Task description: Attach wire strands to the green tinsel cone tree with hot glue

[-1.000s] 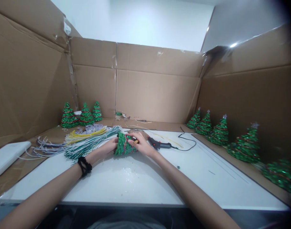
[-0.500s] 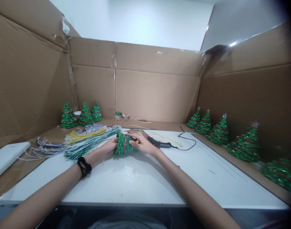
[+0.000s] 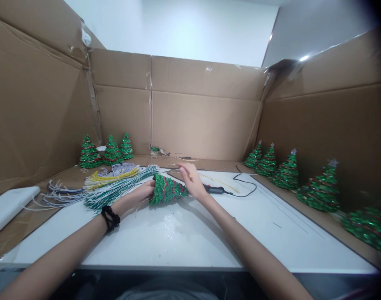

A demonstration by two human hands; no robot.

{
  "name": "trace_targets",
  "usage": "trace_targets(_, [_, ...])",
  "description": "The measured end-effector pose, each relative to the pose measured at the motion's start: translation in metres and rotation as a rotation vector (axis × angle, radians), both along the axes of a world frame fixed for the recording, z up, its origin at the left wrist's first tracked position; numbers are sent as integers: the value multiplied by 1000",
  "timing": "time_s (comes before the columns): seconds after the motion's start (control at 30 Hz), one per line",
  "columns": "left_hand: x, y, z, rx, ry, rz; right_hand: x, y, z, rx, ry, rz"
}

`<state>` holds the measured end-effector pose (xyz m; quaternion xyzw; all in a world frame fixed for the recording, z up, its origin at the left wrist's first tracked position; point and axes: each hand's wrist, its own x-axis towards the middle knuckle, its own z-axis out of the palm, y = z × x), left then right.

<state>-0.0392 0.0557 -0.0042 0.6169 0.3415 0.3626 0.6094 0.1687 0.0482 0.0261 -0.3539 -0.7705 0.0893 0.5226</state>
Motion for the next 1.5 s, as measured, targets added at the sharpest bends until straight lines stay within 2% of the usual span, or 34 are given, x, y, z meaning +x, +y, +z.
trace_targets(0.07, [0, 1, -1, -3, -1, -6, -1, -5, 5, 44, 203, -106])
trace_targets(0.13, [0, 1, -2, 4, 3, -14, -4, -12, 7, -8, 310, -98])
trace_targets(0.2, [1, 1, -1, 8, 6, -15, -9, -19, 6, -85, 306, -8])
trace_targets(0.3, [2, -1, 1, 5, -6, -14, -17, -27, 1, -110, 267, 82])
trace_targets(0.53, [2, -2, 5, 20, 32, -24, -21, -29, -2, -8, 409, 23])
trace_targets(0.73, [4, -2, 6, 42, 18, -34, -21, -29, 0, 16, 332, 39])
trace_targets(1.0, [3, -3, 6, 47, 26, -23, -21, -29, -2, 33, 331, 4])
trace_targets(1.27, [6, -5, 10, 40, 96, 22, -22, -29, -5, 17, 284, 65])
trace_targets(1.5, [9, -14, 18, 70, 53, 33, -27, -28, -5, -47, 208, 97])
